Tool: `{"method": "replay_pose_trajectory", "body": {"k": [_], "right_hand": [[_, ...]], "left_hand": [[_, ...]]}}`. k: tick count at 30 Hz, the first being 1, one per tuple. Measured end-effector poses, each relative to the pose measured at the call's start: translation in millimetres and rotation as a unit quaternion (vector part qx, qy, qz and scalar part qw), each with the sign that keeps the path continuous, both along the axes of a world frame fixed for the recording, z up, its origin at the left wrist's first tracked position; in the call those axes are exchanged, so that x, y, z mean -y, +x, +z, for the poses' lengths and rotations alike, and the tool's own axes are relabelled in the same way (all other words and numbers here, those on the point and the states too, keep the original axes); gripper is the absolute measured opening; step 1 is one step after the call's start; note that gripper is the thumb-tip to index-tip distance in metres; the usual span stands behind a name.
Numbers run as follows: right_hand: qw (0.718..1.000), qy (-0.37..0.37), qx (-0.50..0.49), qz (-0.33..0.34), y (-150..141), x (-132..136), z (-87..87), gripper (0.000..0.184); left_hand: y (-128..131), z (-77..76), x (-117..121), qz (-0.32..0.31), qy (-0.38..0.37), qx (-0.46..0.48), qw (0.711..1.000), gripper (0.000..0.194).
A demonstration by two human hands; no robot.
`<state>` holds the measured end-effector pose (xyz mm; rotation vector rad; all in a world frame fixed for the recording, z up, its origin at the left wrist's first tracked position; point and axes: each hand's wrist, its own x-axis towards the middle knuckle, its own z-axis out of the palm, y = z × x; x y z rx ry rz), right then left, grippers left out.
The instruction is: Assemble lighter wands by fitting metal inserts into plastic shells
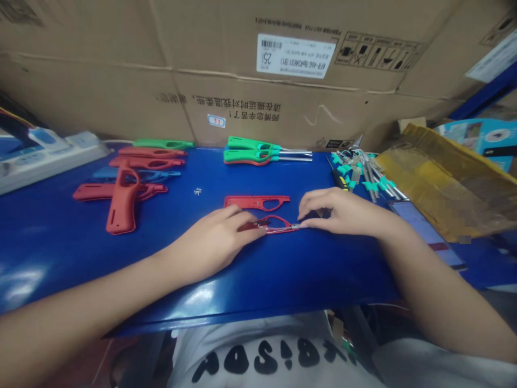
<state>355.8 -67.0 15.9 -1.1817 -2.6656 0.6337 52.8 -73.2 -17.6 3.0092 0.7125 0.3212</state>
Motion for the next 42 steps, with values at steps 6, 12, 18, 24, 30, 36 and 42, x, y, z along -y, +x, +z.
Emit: {"method": "replay_pose_trajectory", "body": {"k": [6, 12, 18, 24, 30, 36, 42], "right_hand": [[0.958, 0.157, 0.051, -0.233, 29.5, -24.1, -6.9, 0.023], [0.877, 0.161, 0.204, -0.405, 74.4, -46.8, -16.1, 0.033], [0.865, 0.129, 0.254, -0.413, 95.4, -49.4, -22.4, 0.043], [0.864, 0.121, 0.254, -0.417, 101.9, -51.8, -21.0, 0.037], [0.89, 0.126, 0.235, -0.37, 97.9, -50.9, -18.9, 0.042], [0.914, 0.141, 0.211, -0.316, 92.8, -48.0, -16.7, 0.04], [0.925, 0.163, 0.166, -0.3, 86.2, -48.0, -17.4, 0.024]], "left_hand": [[-5.8, -0.2, -4.7, -0.032, 0.025, 0.018, 0.999, 0.037], [-6.0, 1.4, -3.4, -0.062, 0.017, 0.043, 0.997, 0.034], [-4.6, 3.8, -2.1, -0.082, 0.029, 0.067, 0.994, 0.032], [-2.9, 5.7, 0.4, -0.124, 0.03, 0.098, 0.987, 0.028], [-1.6, 4.2, 1.5, -0.153, 0.013, 0.072, 0.986, 0.029], [-3.0, 0.6, -1.9, -0.091, 0.033, 0.098, 0.99, 0.03], [-1.9, 0.2, -6.9, 0.005, 0.006, 0.14, 0.99, 0.025]]}}
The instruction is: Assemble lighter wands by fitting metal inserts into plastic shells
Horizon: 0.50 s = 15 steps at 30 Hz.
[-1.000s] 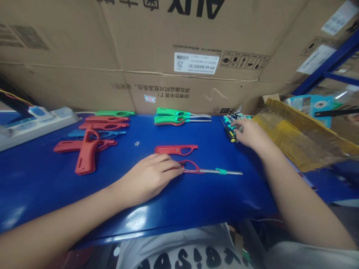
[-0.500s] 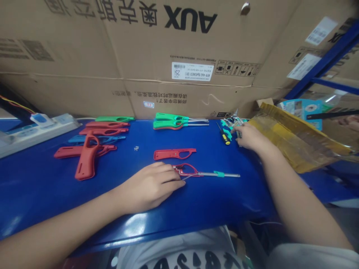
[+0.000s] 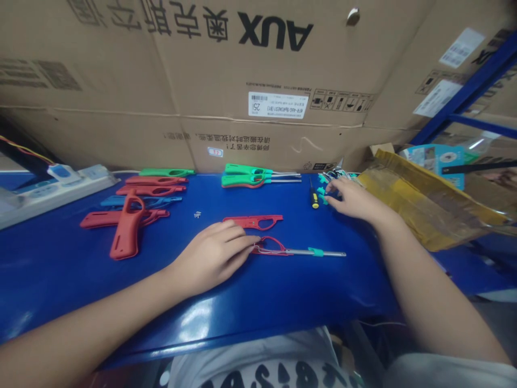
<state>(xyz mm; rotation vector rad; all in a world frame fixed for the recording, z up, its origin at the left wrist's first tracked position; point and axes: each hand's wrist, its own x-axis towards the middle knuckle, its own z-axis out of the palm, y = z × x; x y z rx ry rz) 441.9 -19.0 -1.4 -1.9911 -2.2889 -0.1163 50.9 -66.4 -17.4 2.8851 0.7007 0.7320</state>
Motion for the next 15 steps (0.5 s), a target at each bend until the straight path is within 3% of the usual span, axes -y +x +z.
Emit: {"method": "replay_pose_trajectory", "body": {"k": [6, 11, 13, 15], "right_hand": [[0.999, -0.02, -0.047, -0.001, -1.0, -1.0, -4.6, 0.004], [0.99, 0.041, -0.131, -0.019, -6.7, 2.2, 8.3, 0.013], [0.963, 0.046, -0.267, -0.007, -18.1, 5.8, 11.3, 0.016], [0.894, -0.019, -0.447, 0.023, -34.1, 10.4, 11.3, 0.026]], "left_hand": [[2.9, -1.1, -1.5, 0.008, -0.062, -0.009, 0.998, 0.024], [3.2, -2.6, -1.7, -0.008, -0.1, -0.007, 0.995, 0.021], [3.0, -3.8, -1.9, -0.014, -0.106, -0.009, 0.994, 0.019], [2.7, -6.0, -2.4, -0.02, -0.105, -0.011, 0.994, 0.018]]}}
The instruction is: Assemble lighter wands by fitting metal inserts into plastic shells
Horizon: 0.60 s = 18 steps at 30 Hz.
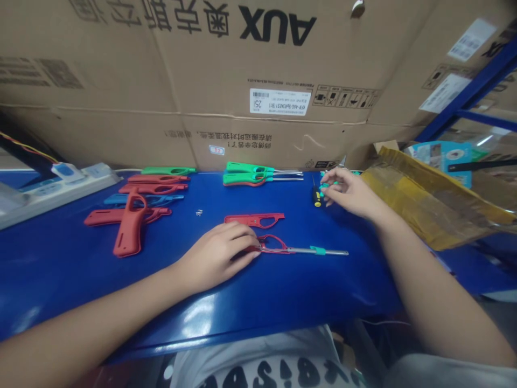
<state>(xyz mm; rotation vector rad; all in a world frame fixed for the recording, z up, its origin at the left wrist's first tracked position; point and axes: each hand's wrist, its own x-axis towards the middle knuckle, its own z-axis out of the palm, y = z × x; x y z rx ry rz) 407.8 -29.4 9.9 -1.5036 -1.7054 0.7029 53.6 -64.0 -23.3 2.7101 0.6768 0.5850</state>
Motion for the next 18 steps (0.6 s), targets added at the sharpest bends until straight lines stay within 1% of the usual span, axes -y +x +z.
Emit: {"method": "replay_pose_trajectory", "body": {"k": [1, 2, 4, 6, 9, 11, 13, 15, 17, 18], "right_hand": [[0.997, -0.034, -0.06, 0.031, -8.7, 2.4, -1.2, 0.032], [0.992, -0.064, -0.093, 0.053, -17.3, 4.6, -3.0, 0.036], [0.985, -0.114, -0.107, 0.078, -32.6, 7.8, -8.4, 0.038], [0.986, -0.136, -0.083, 0.059, -43.4, 8.8, -14.9, 0.032], [0.986, -0.163, -0.02, 0.014, -50.0, 7.3, -22.7, 0.022], [0.984, -0.179, -0.001, 0.001, -48.8, 6.1, -24.1, 0.021], [0.981, -0.195, 0.005, -0.005, -44.4, 6.1, -21.6, 0.016], [0.983, -0.176, 0.044, 0.008, -38.0, 7.8, -16.4, 0.008], [0.985, -0.105, 0.122, 0.059, -31.3, 10.4, -10.8, 0.016], [0.98, -0.062, 0.163, 0.098, -28.6, 11.7, -8.6, 0.021]], "left_hand": [[-0.1, -1.3, -0.4, -0.003, 0.003, 0.001, 1.0, 0.018], [-0.2, -2.5, -0.7, -0.005, 0.007, 0.003, 1.0, 0.017], [-0.1, -4.1, -1.2, -0.007, 0.014, 0.006, 1.0, 0.016], [0.3, -3.9, -0.9, -0.005, 0.02, 0.005, 1.0, 0.016], [0.9, -1.0, 0.7, -0.007, 0.022, 0.004, 1.0, 0.014], [0.9, 0.7, 2.0, -0.012, 0.018, 0.002, 1.0, 0.013], [0.5, 1.2, 2.8, -0.018, 0.014, 0.001, 1.0, 0.012], [0.0, 0.4, 2.9, -0.021, 0.011, 0.004, 1.0, 0.013], [-0.4, -0.9, 2.5, -0.021, 0.009, 0.01, 1.0, 0.015], [-0.4, -1.5, 2.2, -0.021, 0.008, 0.014, 1.0, 0.015]]}}
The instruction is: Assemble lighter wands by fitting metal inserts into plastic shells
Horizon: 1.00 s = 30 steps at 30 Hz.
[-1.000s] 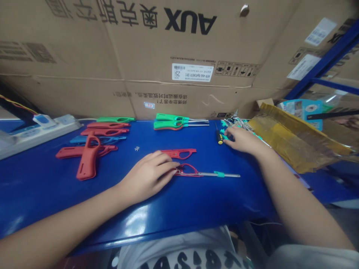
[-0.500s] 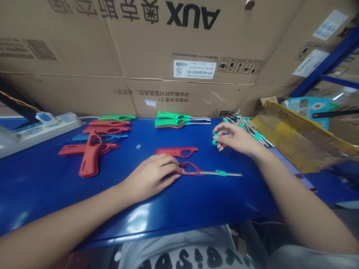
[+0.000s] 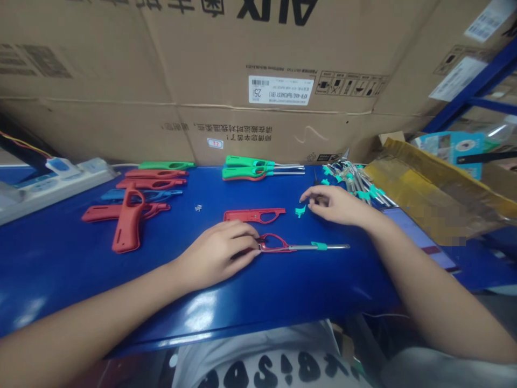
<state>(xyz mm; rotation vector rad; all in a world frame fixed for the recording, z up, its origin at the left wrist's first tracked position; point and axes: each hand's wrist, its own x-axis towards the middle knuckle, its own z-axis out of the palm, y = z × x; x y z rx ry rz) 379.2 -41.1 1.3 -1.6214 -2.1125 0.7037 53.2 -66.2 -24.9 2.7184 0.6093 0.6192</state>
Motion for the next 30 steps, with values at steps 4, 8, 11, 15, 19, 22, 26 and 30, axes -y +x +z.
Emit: {"method": "replay_pose_trajectory", "body": {"k": [4, 8, 11, 15, 19, 22, 26, 30], "right_hand": [[0.988, 0.048, 0.067, 0.134, 2.4, 3.3, 3.0, 0.018], [0.985, 0.043, 0.07, 0.153, -6.9, 6.7, 3.9, 0.015], [0.987, 0.041, 0.069, 0.136, -13.9, 11.1, 7.2, 0.015], [0.991, 0.041, 0.036, 0.12, -21.1, 17.5, 10.3, 0.017], [0.988, 0.041, -0.02, 0.146, -32.5, 23.6, 7.9, 0.02], [0.98, 0.042, -0.042, 0.19, -43.0, 27.8, 1.8, 0.02], [0.971, 0.07, -0.015, 0.228, -51.8, 31.4, -8.0, 0.011], [0.968, 0.067, 0.026, 0.24, -54.1, 32.9, -13.7, 0.008]], "left_hand": [[0.6, -0.8, -0.7, -0.002, -0.013, 0.013, 1.0, 0.012], [0.5, 0.2, -0.7, -0.007, -0.022, 0.013, 1.0, 0.01], [-0.7, 1.0, -0.5, -0.006, -0.016, 0.007, 1.0, 0.009], [-1.8, 1.5, 0.2, -0.003, 0.011, -0.003, 1.0, 0.012], [-0.7, 1.5, 0.7, 0.007, 0.018, -0.009, 1.0, 0.015], [0.1, 1.2, 1.3, 0.018, 0.013, -0.006, 1.0, 0.014], [1.0, 0.5, 3.1, 0.023, -0.001, -0.005, 1.0, 0.013], [2.6, -1.8, 4.4, 0.026, -0.034, 0.008, 0.999, 0.015]]}}
